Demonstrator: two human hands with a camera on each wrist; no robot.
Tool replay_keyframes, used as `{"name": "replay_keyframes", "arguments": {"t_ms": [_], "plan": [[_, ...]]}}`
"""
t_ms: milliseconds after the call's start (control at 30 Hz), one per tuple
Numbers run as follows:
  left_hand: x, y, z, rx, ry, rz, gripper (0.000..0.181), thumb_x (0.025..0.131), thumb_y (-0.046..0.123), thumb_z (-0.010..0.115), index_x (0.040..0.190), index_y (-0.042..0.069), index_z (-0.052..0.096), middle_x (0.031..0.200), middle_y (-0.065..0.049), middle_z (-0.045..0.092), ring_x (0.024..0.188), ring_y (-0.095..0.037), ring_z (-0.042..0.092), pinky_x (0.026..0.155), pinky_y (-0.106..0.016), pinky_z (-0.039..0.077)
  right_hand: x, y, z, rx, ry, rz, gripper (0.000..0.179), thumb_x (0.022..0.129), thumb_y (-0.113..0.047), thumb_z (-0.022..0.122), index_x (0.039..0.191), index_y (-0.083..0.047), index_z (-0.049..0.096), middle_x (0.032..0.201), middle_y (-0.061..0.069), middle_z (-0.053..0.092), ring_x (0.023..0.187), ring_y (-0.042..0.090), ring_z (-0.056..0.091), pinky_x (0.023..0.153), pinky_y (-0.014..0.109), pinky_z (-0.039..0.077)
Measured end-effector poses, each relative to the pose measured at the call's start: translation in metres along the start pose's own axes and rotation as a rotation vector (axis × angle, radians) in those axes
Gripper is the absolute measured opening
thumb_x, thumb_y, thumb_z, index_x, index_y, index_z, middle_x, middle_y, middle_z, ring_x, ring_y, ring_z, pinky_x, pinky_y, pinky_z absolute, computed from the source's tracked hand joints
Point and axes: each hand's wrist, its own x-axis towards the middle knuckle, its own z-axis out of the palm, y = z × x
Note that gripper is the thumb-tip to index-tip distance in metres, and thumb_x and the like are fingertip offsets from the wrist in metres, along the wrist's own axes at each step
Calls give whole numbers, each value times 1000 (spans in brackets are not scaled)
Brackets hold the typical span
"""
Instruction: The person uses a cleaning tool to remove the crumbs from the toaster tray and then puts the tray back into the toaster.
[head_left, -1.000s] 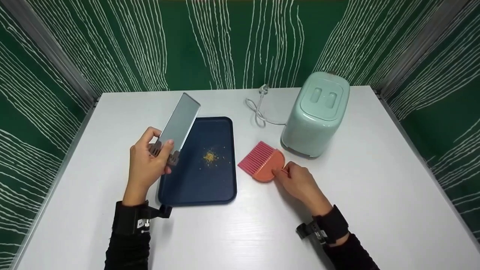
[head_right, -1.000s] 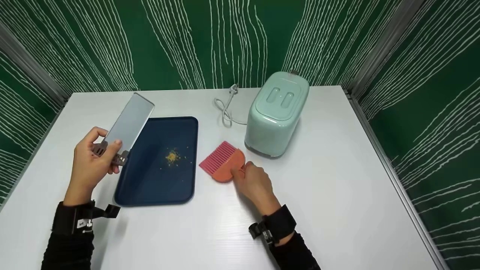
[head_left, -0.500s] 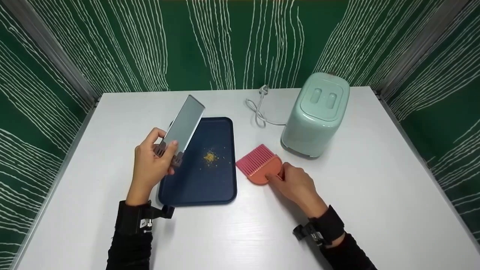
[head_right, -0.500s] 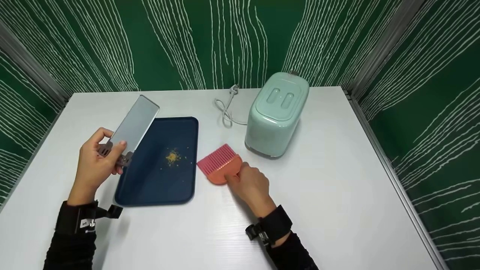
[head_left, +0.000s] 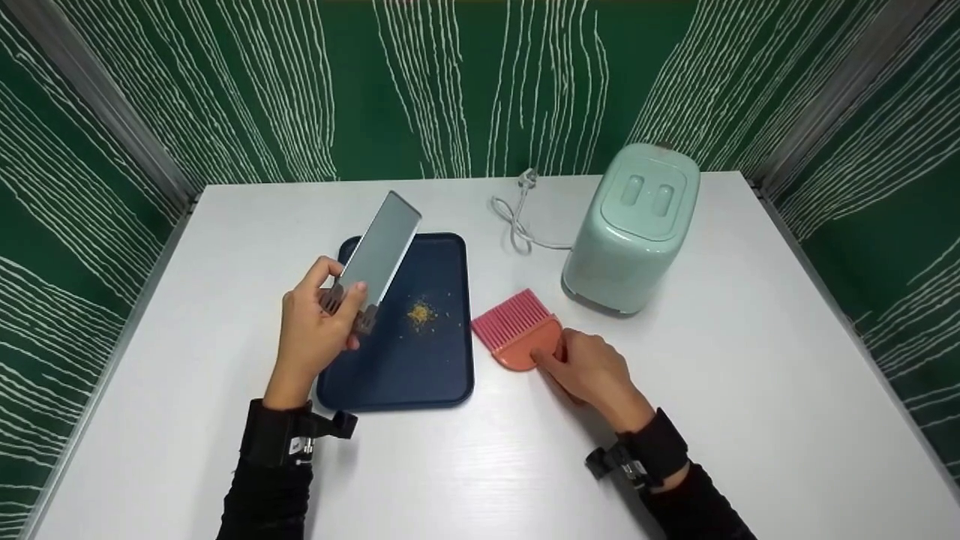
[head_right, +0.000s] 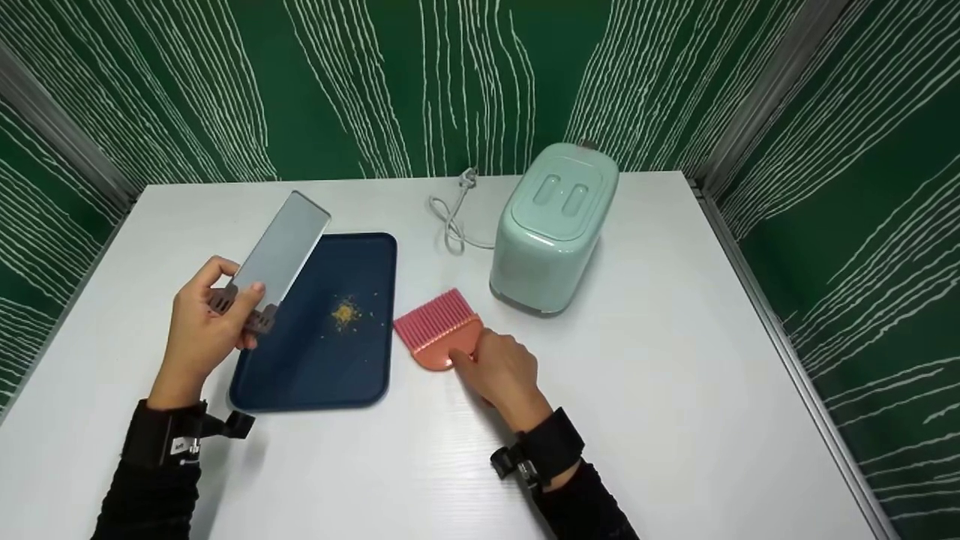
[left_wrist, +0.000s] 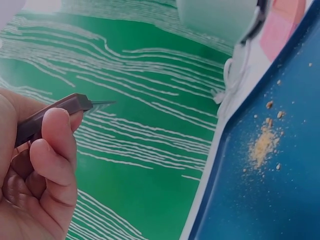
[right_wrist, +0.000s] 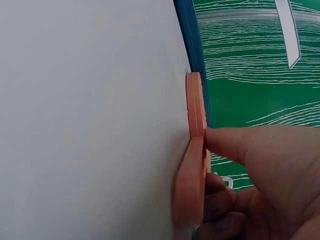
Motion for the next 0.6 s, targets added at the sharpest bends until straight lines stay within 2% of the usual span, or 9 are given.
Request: {"name": "replay_keyframes", "arguments": {"t_ms": [300, 600], "plan": [[1, -2, 6, -55, 18, 19, 19, 104, 16, 71, 106, 2, 58, 58, -14, 68, 34, -14, 58, 36, -26, 47, 1, -1, -2, 39, -5, -15, 45, 99, -48, 73, 76, -15, 54, 65, -3, 50, 62, 16, 52, 56, 30, 35], [-1, -1, 19, -144, 23, -11, 14, 105, 12, 69, 111, 4, 60, 61, -10, 69, 34, -18, 58, 35, -29, 47, 1, -4, -6, 176, 19, -34, 39, 99, -44, 73, 79, -16, 56, 64, -4, 52, 57, 14, 54, 55, 29, 37]]}}
